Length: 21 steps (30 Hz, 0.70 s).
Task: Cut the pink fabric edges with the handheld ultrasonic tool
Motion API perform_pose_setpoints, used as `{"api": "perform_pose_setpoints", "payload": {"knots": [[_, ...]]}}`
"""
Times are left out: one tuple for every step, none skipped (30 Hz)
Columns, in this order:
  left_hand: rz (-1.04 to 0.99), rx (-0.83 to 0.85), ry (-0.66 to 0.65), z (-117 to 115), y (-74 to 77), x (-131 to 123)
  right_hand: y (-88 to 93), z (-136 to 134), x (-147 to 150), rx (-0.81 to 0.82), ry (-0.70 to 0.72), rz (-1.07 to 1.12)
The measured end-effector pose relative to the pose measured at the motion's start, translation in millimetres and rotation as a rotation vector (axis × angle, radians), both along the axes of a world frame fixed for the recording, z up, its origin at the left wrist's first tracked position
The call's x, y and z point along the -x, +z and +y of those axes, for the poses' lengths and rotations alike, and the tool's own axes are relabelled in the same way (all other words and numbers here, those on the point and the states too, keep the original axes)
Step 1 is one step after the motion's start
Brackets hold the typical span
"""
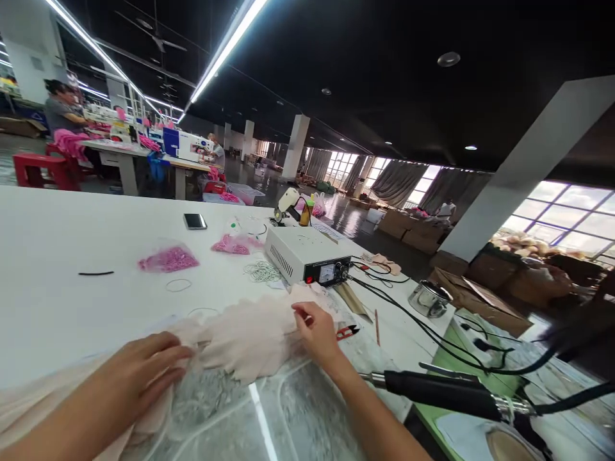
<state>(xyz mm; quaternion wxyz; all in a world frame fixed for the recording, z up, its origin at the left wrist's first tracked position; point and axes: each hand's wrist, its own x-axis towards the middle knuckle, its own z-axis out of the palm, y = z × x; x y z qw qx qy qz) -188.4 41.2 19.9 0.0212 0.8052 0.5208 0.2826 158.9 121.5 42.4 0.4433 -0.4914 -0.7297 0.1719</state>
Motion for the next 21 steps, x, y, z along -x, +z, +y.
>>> {"api": "perform_pose_setpoints", "payload": {"knots": [[0.017, 0.056, -0.067, 14.3, 2.0, -24.4, -4.2, 2.9, -17.0, -0.017, -0.054, -0.004], [0.025, 0.084, -0.110, 28.7, 3.6, -46.5, -8.4, 5.6, -30.2, -0.033, -0.094, -0.008], [0.034, 0.114, -0.138, 42.6, 4.5, -65.0, -12.5, 7.9, -39.5, -0.045, -0.117, -0.016], [0.047, 0.145, -0.157, 55.2, 4.6, -79.4, -16.3, 9.6, -45.2, -0.057, -0.127, -0.023], [0.064, 0.173, -0.171, 65.8, 4.2, -89.6, -19.6, 10.6, -47.9, -0.068, -0.128, -0.030], [0.079, 0.196, -0.174, 74.0, 3.7, -95.8, -22.0, 11.1, -48.6, -0.077, -0.123, -0.037], [0.093, 0.217, -0.176, 79.6, 3.6, -98.8, -23.4, 11.1, -47.9, -0.086, -0.117, -0.043], [0.106, 0.232, -0.175, 83.0, 4.2, -99.5, -23.9, 10.8, -46.8, -0.093, -0.112, -0.049], [0.116, 0.243, -0.173, 84.4, 5.8, -98.8, -23.5, 10.3, -45.5, -0.099, -0.108, -0.056], [0.124, 0.246, -0.172, 84.4, 8.2, -97.7, -22.4, 9.7, -44.5, -0.103, -0.105, -0.065], [0.130, 0.239, -0.170, 83.6, 11.5, -96.9, -20.9, 8.9, -43.4, -0.110, -0.103, -0.077], [0.134, 0.221, -0.169, 82.5, 15.4, -96.7, -19.2, 7.7, -42.2, -0.119, -0.097, -0.093], [0.136, 0.192, -0.170, 81.3, 19.8, -97.2, -17.6, 6.3, -40.5, -0.132, -0.089, -0.114], [0.136, 0.150, -0.172, 80.1, 24.4, -98.5, -16.2, 4.5, -37.9, -0.147, -0.079, -0.140], [0.136, 0.100, -0.176, 78.9, 29.4, -100.1, -15.0, 2.6, -34.6, -0.166, -0.065, -0.170], [0.136, 0.044, -0.181, 77.4, 34.4, -101.6, -14.2, 0.7, -30.4, -0.182, -0.052, -0.203], [0.136, -0.013, -0.191, 75.5, 39.3, -102.7, -13.5, -0.6, -25.8, -0.197, -0.040, -0.236], [0.138, -0.068, -0.203, 72.8, 44.0, -103.1, -12.8, -1.2, -21.3, -0.208, -0.031, -0.270], [0.139, -0.118, -0.220, 69.2, 48.0, -102.4, -12.1, -0.9, -17.2, -0.218, -0.024, -0.301], [0.147, -0.155, -0.246, 64.4, 51.0, -100.6, -11.1, 0.2, -14.1, -0.226, -0.020, -0.328], [0.152, -0.190, -0.262, 58.2, 52.6, -97.9, -9.8, 1.7, -12.1, -0.232, -0.023, -0.351]]}}
